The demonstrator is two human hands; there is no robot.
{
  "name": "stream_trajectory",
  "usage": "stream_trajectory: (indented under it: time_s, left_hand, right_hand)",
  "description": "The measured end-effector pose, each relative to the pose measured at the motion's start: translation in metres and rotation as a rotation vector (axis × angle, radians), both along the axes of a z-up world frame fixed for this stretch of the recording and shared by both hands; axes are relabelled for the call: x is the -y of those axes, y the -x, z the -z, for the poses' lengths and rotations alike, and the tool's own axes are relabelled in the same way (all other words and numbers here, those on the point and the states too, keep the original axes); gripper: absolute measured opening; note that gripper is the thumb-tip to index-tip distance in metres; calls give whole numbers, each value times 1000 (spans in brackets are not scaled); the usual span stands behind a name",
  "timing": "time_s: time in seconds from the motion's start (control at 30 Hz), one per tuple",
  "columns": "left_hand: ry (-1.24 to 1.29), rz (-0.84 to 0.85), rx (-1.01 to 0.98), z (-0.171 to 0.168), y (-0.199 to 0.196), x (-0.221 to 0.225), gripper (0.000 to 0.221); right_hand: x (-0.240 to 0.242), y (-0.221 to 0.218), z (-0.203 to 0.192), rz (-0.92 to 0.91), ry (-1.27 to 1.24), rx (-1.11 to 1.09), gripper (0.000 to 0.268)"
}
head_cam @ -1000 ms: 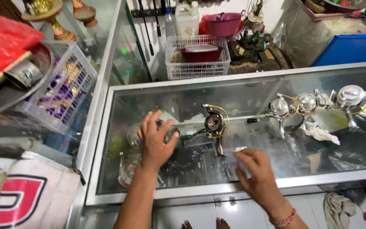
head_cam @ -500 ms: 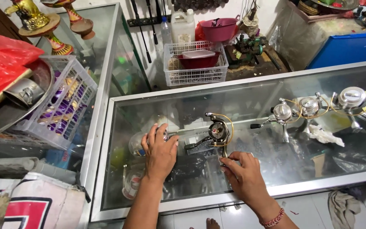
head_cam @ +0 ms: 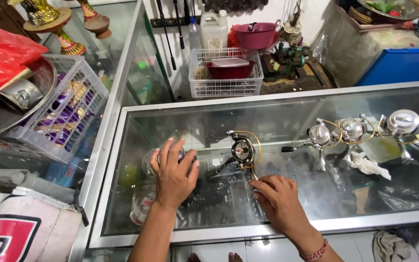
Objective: Disassembling, cleaning, and reassembling a spinning fishing reel on a glass display counter.
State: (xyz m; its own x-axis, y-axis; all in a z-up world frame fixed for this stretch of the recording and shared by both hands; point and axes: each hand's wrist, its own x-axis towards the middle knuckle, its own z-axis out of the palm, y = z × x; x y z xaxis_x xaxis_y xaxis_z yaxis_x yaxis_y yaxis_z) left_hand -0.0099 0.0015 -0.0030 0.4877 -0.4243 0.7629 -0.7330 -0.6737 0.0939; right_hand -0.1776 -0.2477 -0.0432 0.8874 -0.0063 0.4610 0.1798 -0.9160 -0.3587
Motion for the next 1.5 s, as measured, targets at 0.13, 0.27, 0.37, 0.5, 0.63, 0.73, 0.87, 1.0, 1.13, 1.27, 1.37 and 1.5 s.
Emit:
stream_trajectory:
  time_s: [0.13, 0.27, 0.37, 0.5, 0.63, 0.73, 0.87, 1.0, 1.13, 1.27, 1.37, 1.5]
  left_hand:
    - [33, 61, 31, 1, 3, 18, 22]
    - [162, 267, -177, -17, 15, 43, 26]
    - [212, 384, -297, -22, 20, 59, 34]
    - [142, 412, -387, -24, 12, 73, 35]
    - [69, 436, -439, -26, 5, 78, 28]
    - [-29, 404, -447, -27, 2, 84, 30]
    - [-80, 350, -540, -23, 2, 94, 30]
    - [-112, 323, -630, -23, 1, 101, 24]
    - [-95, 354, -639, -30, 2, 97, 22]
    - [-66, 358, -654, -36, 2, 91, 21]
    - [-37, 383, -614, -38, 2, 87, 19]
    - [-23, 416, -545, -35, 2, 85, 20]
  right_hand:
    - [2, -3, -3, -15, -46, -17, 28]
    - [2, -3, -2, -21, -74, -5, 29]
    - [1, 0, -2, -22, -75, -19, 29]
    - [0, -2, -1, -15, -75, -4, 27]
    - [2, -2, 0, -23, -80, -6, 30]
    - [3, -4, 1, -26, -88, -13, 27]
    - [1, -3, -4, -28, -87, -1, 26]
    - [-1, -3, -11, -10, -86, 4, 21]
    - [-1, -3, -10, 4, -67, 14, 22]
    - [0, -4, -9, 11, -69, 20, 22]
    - [0, -5, -11, 9, -62, 25, 23]
    - [1, -4, -7, 15, -48, 33, 24]
